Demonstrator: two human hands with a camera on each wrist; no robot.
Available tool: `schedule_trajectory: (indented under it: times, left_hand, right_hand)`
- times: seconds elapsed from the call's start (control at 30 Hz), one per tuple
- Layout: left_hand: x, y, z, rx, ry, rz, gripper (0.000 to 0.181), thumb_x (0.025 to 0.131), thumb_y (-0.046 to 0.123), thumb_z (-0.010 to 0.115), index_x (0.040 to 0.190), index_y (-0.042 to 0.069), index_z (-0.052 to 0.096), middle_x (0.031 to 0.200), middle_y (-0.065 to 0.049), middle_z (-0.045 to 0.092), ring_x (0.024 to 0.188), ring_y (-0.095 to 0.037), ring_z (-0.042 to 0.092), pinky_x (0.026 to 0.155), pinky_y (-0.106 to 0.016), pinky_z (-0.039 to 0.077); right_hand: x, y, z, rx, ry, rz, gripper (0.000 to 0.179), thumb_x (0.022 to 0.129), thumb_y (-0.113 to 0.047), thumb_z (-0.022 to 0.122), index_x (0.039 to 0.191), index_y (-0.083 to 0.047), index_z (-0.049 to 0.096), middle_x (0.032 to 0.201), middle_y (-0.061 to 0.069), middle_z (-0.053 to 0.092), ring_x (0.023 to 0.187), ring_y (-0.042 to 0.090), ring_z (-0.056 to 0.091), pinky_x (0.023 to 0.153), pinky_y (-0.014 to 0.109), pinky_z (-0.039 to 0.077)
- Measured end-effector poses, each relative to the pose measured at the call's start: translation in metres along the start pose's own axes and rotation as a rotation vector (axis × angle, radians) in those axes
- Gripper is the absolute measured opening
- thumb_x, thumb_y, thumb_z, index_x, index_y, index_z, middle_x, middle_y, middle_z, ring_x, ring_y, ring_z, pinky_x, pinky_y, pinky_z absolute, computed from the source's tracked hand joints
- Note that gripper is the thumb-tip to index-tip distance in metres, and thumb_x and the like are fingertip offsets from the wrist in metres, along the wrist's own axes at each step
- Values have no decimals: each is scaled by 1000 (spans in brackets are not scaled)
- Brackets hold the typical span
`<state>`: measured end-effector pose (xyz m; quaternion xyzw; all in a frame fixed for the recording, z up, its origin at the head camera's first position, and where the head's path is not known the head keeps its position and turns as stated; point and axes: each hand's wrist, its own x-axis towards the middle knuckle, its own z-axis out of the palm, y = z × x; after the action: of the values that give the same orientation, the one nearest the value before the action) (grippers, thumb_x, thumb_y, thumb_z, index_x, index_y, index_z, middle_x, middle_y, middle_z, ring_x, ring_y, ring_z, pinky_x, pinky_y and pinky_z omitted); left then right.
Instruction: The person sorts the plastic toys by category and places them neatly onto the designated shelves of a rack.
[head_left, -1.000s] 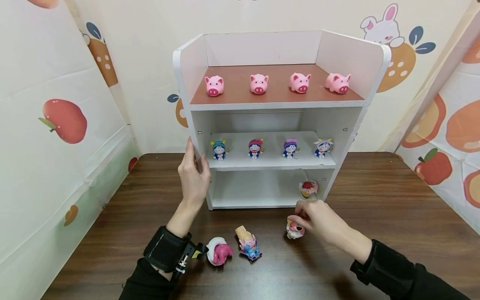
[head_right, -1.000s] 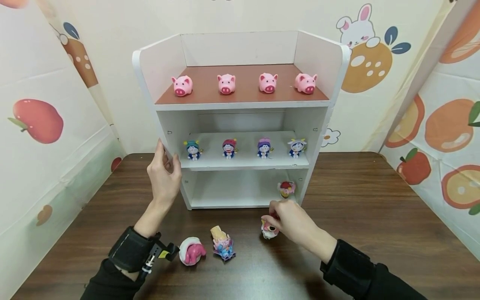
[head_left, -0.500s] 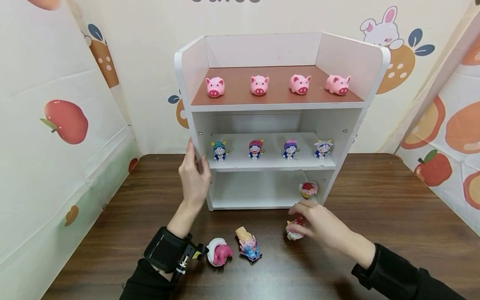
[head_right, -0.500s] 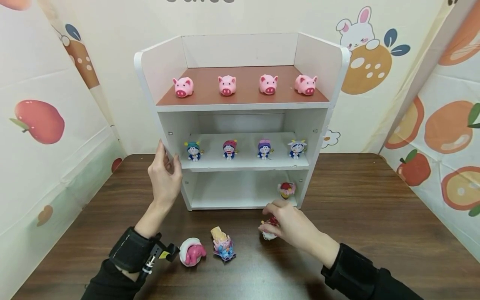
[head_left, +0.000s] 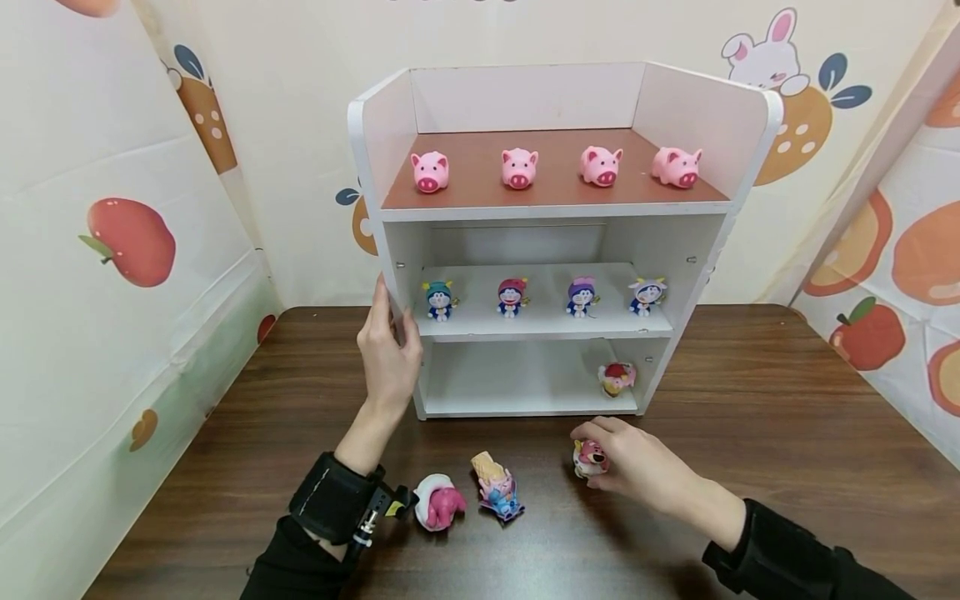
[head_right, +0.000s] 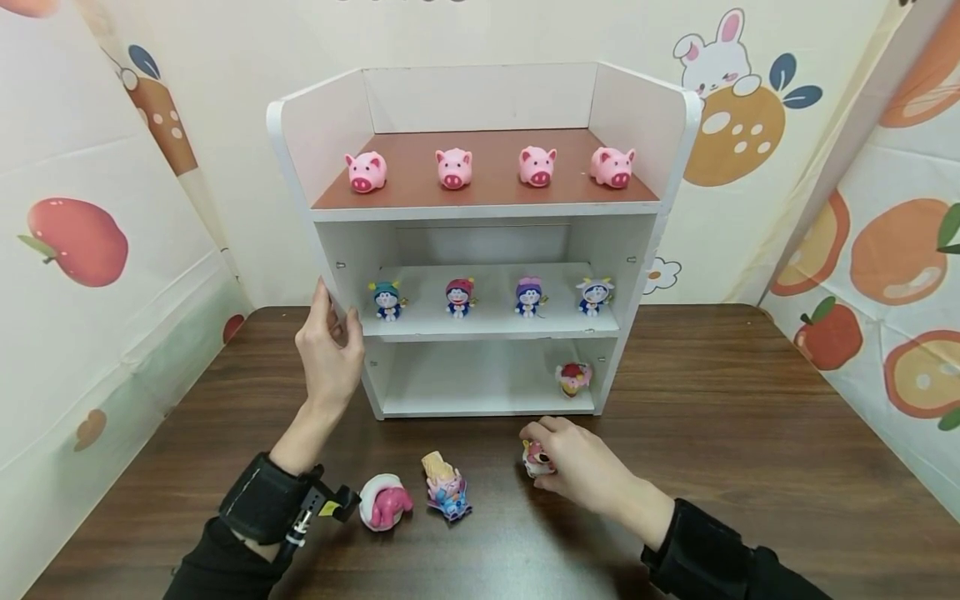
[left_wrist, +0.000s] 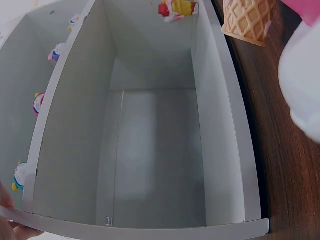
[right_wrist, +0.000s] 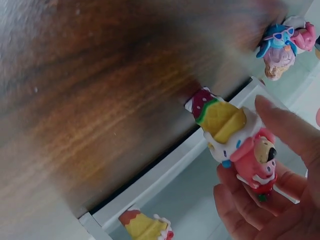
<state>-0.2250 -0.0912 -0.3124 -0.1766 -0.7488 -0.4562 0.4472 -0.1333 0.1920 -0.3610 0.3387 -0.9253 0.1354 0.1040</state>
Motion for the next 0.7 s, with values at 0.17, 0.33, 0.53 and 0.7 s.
schedule_trajectory:
  times: [0.17,0.33,0.53,0.7]
  left_hand:
    - [0,0,0,0,2,2,52,82,-11,50,131,-8,34,123,-23,48,109,-29,49,81,-42,45]
    - [0,0,0,-1,5,3,52,82,-11,50,131,-8,34,123,-22,48,109,-29,49,80,-43,46]
    - [0,0,0,-12,6,0,52,82,-10,51,132,-6,34,124,-21,47,110,-29,48,81,-44,45]
    - [0,-1,1,-16,2,-3,53,81,-11,51,132,-5,34,124,-20,47,110,-29,48,82,-45,44]
  right_hand:
    - [0,0,3,-15,21,-10,44,59,-8,80,97,-6,59,91,2,58,83,17,56,68,33,49]
    - [3,1,4,1,23,-29,42,58,-4,79,95,-5,58,90,2,57,82,17,55,69,31,49]
    - [9,1,4,45,11,-30,41,58,-1,77,95,-3,58,90,5,57,83,18,55,70,31,49]
    - [17,1,1,63,2,-22,41,59,1,77,95,-1,57,90,6,57,82,18,54,69,30,49]
